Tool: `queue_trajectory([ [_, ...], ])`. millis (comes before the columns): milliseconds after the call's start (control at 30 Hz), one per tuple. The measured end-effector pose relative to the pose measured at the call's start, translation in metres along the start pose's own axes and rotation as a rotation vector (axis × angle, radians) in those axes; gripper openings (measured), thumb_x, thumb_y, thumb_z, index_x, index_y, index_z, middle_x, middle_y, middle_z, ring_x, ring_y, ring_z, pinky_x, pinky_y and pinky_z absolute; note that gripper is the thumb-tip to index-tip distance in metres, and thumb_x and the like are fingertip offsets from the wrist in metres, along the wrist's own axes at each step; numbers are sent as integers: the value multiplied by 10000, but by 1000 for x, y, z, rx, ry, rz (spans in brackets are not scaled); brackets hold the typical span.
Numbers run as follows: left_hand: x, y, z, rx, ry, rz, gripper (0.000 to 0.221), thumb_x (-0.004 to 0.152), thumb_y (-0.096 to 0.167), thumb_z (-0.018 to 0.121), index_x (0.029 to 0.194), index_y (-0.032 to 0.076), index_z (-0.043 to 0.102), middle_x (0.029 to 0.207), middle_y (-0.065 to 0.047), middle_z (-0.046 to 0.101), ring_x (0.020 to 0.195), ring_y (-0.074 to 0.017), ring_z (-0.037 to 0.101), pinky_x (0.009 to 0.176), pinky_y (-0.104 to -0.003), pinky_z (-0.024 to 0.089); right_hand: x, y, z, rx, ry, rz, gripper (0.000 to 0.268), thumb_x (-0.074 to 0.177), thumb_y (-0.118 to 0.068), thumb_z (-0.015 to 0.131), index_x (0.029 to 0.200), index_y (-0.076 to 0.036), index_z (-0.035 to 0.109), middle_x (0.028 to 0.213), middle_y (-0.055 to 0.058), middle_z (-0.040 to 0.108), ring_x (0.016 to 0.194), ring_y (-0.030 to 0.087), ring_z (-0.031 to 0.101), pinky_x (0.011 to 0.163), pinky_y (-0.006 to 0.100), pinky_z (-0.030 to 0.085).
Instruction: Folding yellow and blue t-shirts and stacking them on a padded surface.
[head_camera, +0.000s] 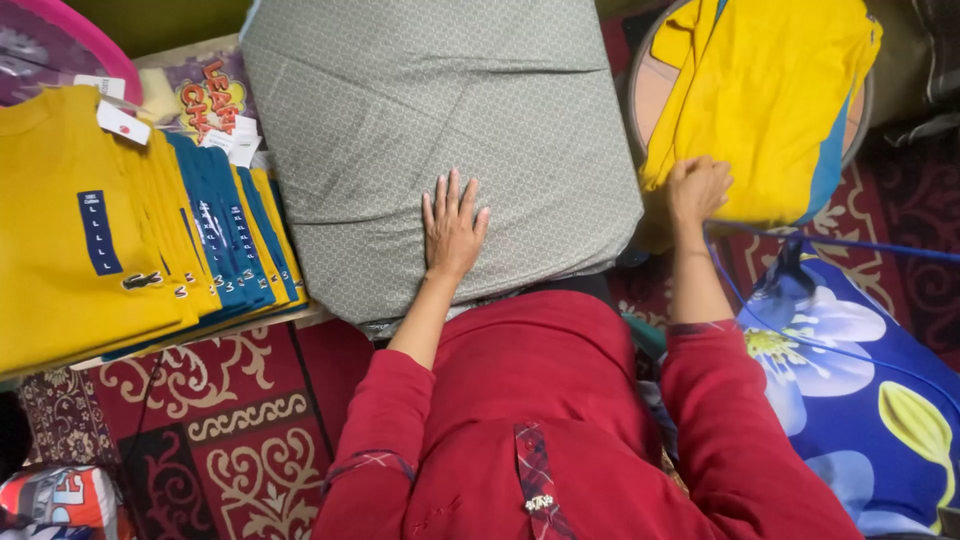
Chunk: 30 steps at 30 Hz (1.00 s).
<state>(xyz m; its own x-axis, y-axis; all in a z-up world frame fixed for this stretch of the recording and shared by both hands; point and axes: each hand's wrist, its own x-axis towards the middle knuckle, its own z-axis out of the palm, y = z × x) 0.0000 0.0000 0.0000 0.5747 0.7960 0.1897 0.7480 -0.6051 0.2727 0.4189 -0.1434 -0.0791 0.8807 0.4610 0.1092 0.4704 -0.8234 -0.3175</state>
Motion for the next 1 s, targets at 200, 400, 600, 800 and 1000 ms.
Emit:
queue_trajectory([
  [200, 0, 1, 0, -7, 36, -4, 552, 1034, 456, 527, 1518, 192, 501, 1626, -163, 376, 1510, -349, 343, 1203, -614, 227, 52, 66, 29, 1387, 184, 501, 156, 803, -185, 626, 918, -82, 605, 964, -21, 481, 947, 201, 568, 901, 394, 494],
  [400, 1, 1, 0, -25, 46, -10, 555, 1025, 467, 519, 1512, 200, 506, 1616, -156, 395, 1505, -340, 356, 1203, -608, 236, 82, 68, -52, 2139, -232, 635, 512, 886, -198, 656, 1326, 64, 631, 1354, 235, 683, 1213, 351, 693, 1038, 451, 588],
  [600, 4, 6, -12, -74, -55, -44, 595, 1024, 431, 500, 1535, 128, 472, 1655, -157, 313, 1530, -343, 269, 1226, -586, 178, 52, -91, -254, 2088, -601, 382, 418, 950, -160, 639, 1328, 12, 686, 1218, 162, 770, 987, 275, 766, 841, 343, 638],
  [800, 2, 4, -3, -74, 50, -12, 534, 994, 403, 596, 1471, 171, 533, 1607, -174, 402, 1501, -359, 362, 1195, -623, 256, 0, -160, -249, 1594, -689, 102, 223, 798, 61, 758, 924, -69, 626, 819, 57, 631, 827, 225, 737, 759, 273, 592],
  [1000, -20, -16, 1, -53, -65, -41, 543, 1041, 491, 474, 1502, 203, 492, 1602, -137, 412, 1514, -325, 342, 1215, -574, 237, -99, -297, -304, 737, -1441, -1059, 370, 990, -174, 650, 1314, 5, 667, 1006, 147, 766, 1000, 225, 678, 946, 433, 547],
])
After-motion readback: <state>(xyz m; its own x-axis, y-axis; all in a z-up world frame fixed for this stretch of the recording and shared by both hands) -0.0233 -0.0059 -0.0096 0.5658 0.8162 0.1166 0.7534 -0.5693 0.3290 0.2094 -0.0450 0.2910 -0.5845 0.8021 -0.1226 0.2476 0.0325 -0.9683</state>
